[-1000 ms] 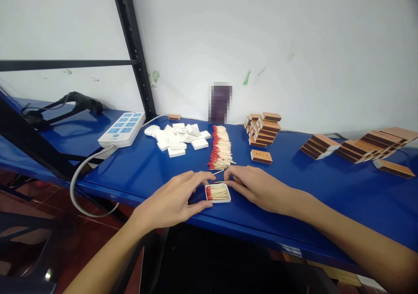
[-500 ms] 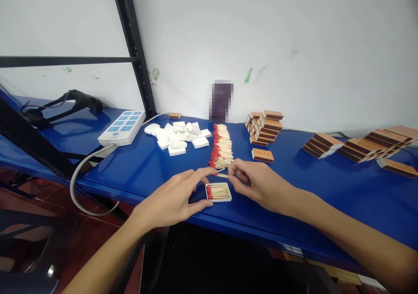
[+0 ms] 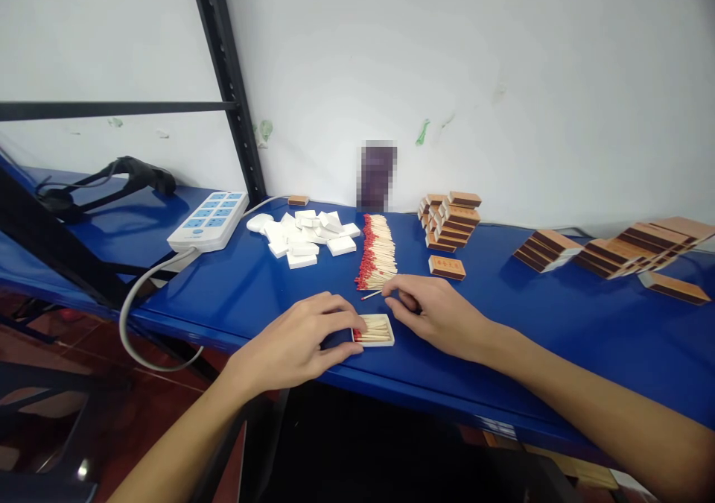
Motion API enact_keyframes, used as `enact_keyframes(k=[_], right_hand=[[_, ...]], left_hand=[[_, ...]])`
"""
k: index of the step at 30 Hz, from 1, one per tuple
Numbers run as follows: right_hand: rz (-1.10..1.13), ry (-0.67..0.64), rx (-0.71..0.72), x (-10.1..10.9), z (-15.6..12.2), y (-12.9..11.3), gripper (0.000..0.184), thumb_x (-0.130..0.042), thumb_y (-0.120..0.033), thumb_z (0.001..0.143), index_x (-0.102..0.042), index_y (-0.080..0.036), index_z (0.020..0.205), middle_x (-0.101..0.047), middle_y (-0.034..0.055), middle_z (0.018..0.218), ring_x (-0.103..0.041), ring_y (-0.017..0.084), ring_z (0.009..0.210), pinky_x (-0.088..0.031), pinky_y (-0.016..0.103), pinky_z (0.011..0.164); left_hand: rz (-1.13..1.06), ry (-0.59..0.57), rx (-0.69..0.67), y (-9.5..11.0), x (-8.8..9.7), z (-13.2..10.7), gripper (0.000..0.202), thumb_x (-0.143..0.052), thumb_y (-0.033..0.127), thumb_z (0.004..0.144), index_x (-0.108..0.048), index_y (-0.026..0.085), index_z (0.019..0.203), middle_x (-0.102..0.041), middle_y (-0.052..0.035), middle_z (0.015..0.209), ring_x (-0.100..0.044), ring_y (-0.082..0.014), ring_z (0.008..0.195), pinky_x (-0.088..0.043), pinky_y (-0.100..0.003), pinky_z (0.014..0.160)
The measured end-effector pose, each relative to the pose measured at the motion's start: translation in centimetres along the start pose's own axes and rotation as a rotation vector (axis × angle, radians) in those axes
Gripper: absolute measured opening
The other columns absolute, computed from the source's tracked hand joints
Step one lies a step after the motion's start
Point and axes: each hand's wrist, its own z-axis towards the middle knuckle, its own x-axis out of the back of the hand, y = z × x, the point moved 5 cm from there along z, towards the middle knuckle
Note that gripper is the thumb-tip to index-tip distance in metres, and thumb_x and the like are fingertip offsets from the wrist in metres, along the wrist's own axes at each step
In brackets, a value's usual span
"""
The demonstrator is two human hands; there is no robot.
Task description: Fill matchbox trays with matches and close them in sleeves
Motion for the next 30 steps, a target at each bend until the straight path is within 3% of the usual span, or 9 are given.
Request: enact_keyframes(k=[3, 8, 13, 24, 30], right_hand=[[-0.073, 0.005, 0.024, -0.33, 0.21, 0.56, 0.02, -0.047, -0.024, 0.094, -0.064, -0.017, 0.101, -0.057, 0.0001, 0.072, -0.048, 0.013, 0.06, -0.039, 0.026, 0.062], [-0.113, -0.025, 0.021, -0.64, 0.35, 0.72, 0.022, -0.047, -0.024, 0.094, -0.069, -0.018, 0.096, -0.063, 0.0031, 0.079, -0.054, 0.015, 0.067, -0.041, 0.027, 0.064], [-0.128, -0.01, -0.001, -0.49, 0.42, 0.83, 0.025, -0.048, -0.024, 0.094, -0.07, -0.019, 0.105, -0.065, 0.0037, 0.08, -0.057, 0.016, 0.069, -0.042, 0.027, 0.065], [-0.149, -0.048, -0.019, -0.68, 0.69, 0.77, 0.025, -0.048, -0.023, 0.094, -0.073, -0.021, 0.098, -0.067, 0.0027, 0.074, -0.056, 0.014, 0.063, -0.037, 0.026, 0.058], [-0.241, -0.07, -0.028, -0.86, 0.42, 0.69, 0.029, -0.044, -0.026, 0.095, -0.072, -0.021, 0.101, -0.073, 0.0053, 0.085, -0.063, 0.019, 0.074, -0.04, 0.028, 0.063]], left_hand=[[0.014, -0.004, 0.001, 0.13, 0.04, 0.09, 0.015, -0.057, 0.029, 0.094, -0.061, 0.023, 0.108, -0.061, -0.0027, 0.11, -0.057, -0.0182, 0.1, -0.045, -0.033, 0.09], [0.038, 0.009, 0.059, 0.06, 0.18, 0.02, 0.017, -0.058, 0.033, 0.093, -0.057, 0.022, 0.107, -0.061, -0.0026, 0.103, -0.056, -0.0195, 0.094, -0.046, -0.033, 0.083], [0.047, 0.003, 0.069, 0.0, 0.12, -0.14, 0.02, -0.058, 0.034, 0.093, -0.055, 0.023, 0.11, -0.061, -0.002, 0.104, -0.056, -0.0195, 0.094, -0.046, -0.033, 0.083], [0.042, 0.02, 0.049, 0.12, 0.22, 0.01, 0.021, -0.058, 0.032, 0.093, -0.057, 0.023, 0.112, -0.062, -0.0028, 0.106, -0.058, -0.0198, 0.097, -0.046, -0.032, 0.085], [0.041, 0.023, 0.045, 0.13, 0.26, 0.02, 0.022, -0.058, 0.033, 0.093, -0.057, 0.023, 0.113, -0.062, -0.0041, 0.108, -0.058, -0.0209, 0.097, -0.047, -0.033, 0.085]])
